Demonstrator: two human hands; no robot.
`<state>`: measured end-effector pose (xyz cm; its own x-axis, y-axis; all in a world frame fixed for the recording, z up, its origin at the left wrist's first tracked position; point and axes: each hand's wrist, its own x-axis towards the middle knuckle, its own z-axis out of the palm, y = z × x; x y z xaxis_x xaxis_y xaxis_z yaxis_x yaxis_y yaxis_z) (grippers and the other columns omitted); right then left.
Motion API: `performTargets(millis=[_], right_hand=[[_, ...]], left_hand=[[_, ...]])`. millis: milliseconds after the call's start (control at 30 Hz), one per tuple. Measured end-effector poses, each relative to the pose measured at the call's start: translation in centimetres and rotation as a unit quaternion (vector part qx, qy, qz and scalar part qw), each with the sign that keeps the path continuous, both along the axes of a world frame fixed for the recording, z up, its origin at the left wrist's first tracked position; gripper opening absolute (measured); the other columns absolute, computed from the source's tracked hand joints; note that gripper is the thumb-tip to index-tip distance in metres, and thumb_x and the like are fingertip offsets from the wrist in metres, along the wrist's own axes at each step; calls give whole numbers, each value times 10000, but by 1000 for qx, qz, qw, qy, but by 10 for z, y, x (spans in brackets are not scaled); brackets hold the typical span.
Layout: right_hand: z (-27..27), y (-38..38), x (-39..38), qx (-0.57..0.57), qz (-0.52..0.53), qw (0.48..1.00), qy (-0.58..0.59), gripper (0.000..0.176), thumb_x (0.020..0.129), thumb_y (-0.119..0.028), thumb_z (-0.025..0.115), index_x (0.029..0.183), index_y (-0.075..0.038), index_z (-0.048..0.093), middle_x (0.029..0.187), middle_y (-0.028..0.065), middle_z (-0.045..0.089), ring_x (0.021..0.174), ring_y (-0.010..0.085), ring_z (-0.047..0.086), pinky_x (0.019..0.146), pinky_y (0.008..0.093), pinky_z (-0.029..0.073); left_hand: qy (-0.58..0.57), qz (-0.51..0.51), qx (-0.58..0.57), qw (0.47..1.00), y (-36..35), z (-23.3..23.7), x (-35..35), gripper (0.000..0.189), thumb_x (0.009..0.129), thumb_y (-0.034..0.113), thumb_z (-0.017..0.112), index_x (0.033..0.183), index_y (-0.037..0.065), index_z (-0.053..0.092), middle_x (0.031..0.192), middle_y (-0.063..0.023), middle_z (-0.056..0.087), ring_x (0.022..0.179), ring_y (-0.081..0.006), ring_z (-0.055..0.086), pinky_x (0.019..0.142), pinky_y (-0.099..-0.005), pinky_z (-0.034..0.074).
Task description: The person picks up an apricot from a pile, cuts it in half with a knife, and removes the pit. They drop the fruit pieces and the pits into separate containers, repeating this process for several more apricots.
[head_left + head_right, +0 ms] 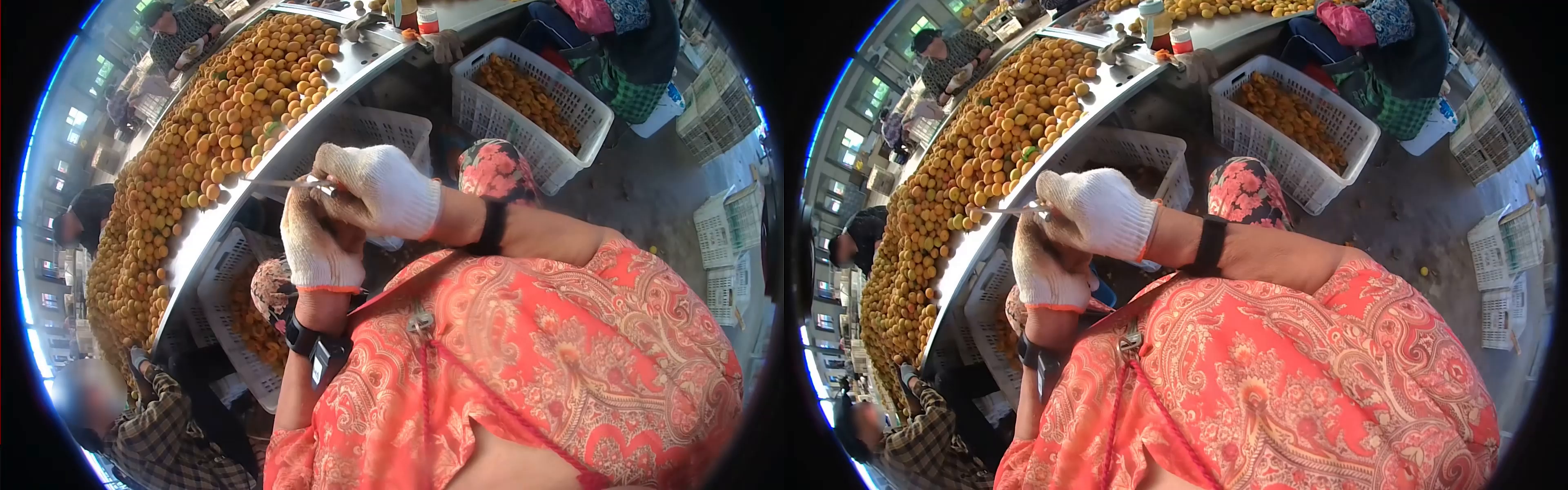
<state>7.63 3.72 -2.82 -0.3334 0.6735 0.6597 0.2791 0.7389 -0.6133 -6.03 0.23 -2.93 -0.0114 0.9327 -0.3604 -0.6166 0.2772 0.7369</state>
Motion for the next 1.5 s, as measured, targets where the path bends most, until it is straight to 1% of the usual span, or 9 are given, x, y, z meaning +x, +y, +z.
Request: performTargets(millis=[267,367,767,800,900,1033,1233,1333,1500], right_hand=[[7,8,-14,-85,-28,988,126,170,943,-159,670,993,-20,587,660,102,584,616,69,496,563,302,463],[5,17,-14,-254,33,942,217,195,889,-177,674,947,-3,609,755,216,639,708,351,666,632,384,511],[-10,55,-29,-414,120,822,371,125,903,-74,650,985,17,623,727,50,612,688,67,536,626,281,478],[4,45,-20,-326,17,910,256,155,910,-101,647,999,24,627,727,45,620,686,62,531,625,282,480],[-45,97,-10,-110,-12,991,79,350,899,-296,688,1040,22,646,845,181,698,753,318,687,698,396,528],[-15,77,7,-379,-44,924,-31,391,904,-341,686,1056,17,644,854,218,692,835,391,682,747,432,521],[-37,69,17,-350,-49,928,-120,409,908,-371,670,1031,18,644,924,245,691,933,399,668,816,431,506],[-52,65,22,-331,-65,929,-156,390,888,-341,664,1022,24,635,984,259,680,990,406,654,843,442,498],[-73,72,19,-336,-39,930,-140,350,889,-305,648,1024,18,623,953,251,674,958,406,655,825,440,497]], left_hand=[[38,53,109,992,3,8,11,179,1014,241,536,1119,111,599,794,4,627,565,-85,567,453,-217,419],[105,-57,113,986,4,7,-18,178,993,228,552,1109,99,596,788,9,621,553,-103,561,461,-244,429],[21,-101,132,986,10,7,-46,283,1011,289,534,1123,39,606,610,44,366,455,-63,278,412,-225,217],[21,-98,129,987,10,9,-50,333,1011,305,525,1114,-4,593,616,36,359,472,-62,272,429,-229,212],[57,-50,119,990,8,13,-59,333,1003,297,542,1131,-6,592,621,23,378,494,-71,304,451,-235,242],[162,48,80,982,2,16,-95,322,992,301,569,1120,10,619,679,-7,465,543,-97,383,491,-231,311],[447,138,-45,883,-29,-21,-260,335,980,325,556,1122,42,666,755,-71,611,647,-179,592,576,-299,460],[865,92,-168,464,-30,-37,-343,424,941,340,593,1152,-23,653,1002,-211,704,946,-340,661,885,-413,491],[545,187,34,817,45,-24,-349,314,916,154,624,1213,54,643,1001,-10,650,775,-89,553,677,-244,441]])
